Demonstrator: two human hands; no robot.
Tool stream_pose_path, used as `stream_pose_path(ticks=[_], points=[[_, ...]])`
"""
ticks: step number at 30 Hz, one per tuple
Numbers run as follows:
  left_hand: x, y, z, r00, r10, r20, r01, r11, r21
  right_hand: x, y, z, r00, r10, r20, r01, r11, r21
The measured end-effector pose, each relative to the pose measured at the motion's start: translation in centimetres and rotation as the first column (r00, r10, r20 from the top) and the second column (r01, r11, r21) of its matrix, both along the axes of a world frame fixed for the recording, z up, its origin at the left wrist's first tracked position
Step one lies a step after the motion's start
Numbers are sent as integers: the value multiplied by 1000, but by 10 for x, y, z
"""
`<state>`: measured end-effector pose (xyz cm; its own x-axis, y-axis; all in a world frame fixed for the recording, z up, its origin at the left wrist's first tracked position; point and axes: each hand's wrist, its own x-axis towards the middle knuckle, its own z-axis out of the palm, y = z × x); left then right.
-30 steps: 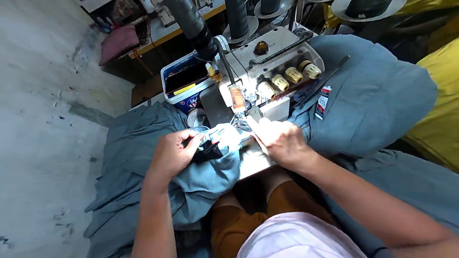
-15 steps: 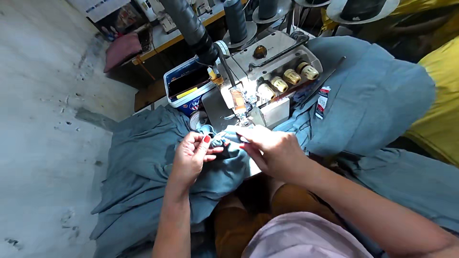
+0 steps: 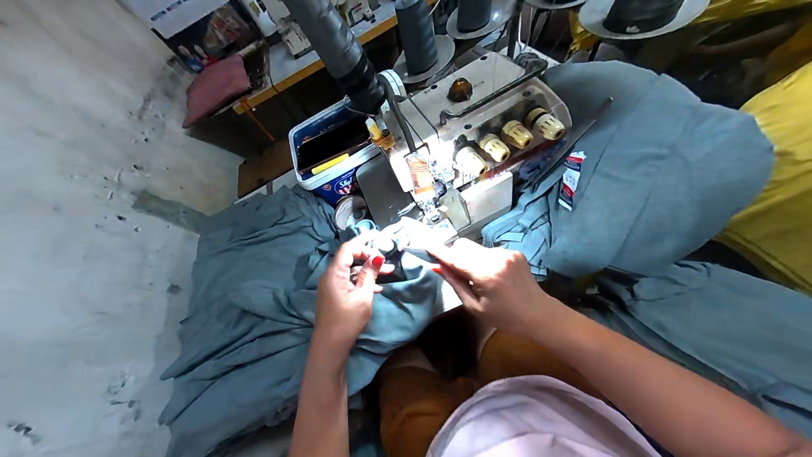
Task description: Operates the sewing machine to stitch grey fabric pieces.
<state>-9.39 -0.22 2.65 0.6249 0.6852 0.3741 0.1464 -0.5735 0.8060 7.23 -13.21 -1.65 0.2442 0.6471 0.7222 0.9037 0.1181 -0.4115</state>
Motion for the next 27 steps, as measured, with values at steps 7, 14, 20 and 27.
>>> stream_pose_path(ticks=[7,14,20,27], points=[[-57,-24,-6,672,-680,-295,705,709,-29,96,-50,-43,810,-461,-362,449,885,-121],[-49,13,-12,975,-73,-210,113,976,187,161,-50,-30,533,-735,-419,604,677,-419],[-22,57,-27,964,16,-267,80,934,347,187,-45,-32,523,-832,-188,610,519,-600],[-2,74,-37,956,-16,-292,112,943,315,197,-36,-31,608,-793,-28,574,464,-675]])
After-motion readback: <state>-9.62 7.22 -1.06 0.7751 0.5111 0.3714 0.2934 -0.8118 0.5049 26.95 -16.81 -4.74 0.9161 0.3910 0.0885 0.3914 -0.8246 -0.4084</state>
